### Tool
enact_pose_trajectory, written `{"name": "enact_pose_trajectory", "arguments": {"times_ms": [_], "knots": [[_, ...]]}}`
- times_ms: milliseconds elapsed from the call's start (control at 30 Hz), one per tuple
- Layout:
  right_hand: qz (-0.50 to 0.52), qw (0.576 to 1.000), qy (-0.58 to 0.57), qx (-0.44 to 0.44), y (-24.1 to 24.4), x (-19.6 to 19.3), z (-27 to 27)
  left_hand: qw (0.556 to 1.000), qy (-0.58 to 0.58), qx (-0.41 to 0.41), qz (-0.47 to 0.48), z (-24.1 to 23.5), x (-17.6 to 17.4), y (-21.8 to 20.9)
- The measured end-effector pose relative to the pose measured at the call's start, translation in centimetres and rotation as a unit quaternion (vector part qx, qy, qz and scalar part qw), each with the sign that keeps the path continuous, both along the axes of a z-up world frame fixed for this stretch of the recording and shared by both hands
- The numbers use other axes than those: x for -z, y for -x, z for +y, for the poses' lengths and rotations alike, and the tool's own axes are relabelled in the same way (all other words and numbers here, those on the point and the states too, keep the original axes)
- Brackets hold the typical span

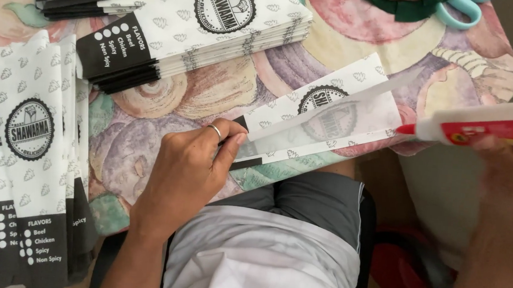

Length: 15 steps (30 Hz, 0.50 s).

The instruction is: Applying white glue to the edges of paper food sleeves and folding them to assemble the packaging.

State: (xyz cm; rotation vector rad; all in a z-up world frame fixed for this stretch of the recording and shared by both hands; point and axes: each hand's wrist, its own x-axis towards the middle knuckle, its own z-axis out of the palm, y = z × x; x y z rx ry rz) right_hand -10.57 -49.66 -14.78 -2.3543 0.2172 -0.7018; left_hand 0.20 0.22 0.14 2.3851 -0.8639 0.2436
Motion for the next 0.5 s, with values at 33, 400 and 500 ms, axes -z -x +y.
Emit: {"name": "enact_pose_trajectory", "arguments": {"times_ms": [33, 400, 500], "knots": [[0.037, 0.996, -0.070, 0.032, -0.3, -0.4, 0.8, 1.000, 0.010, 0.000, 0.003, 0.0, 0.0, -0.1], [-0.016, 0.996, 0.087, -0.008, 3.1, 5.0, -1.0, 0.993, 0.043, -0.035, 0.107, 0.4, -0.7, -1.0], [0.141, 0.783, 0.577, 0.187, 0.5, 7.5, 0.7, 0.986, 0.031, -0.043, 0.158, 0.4, -1.0, -1.5]]}}
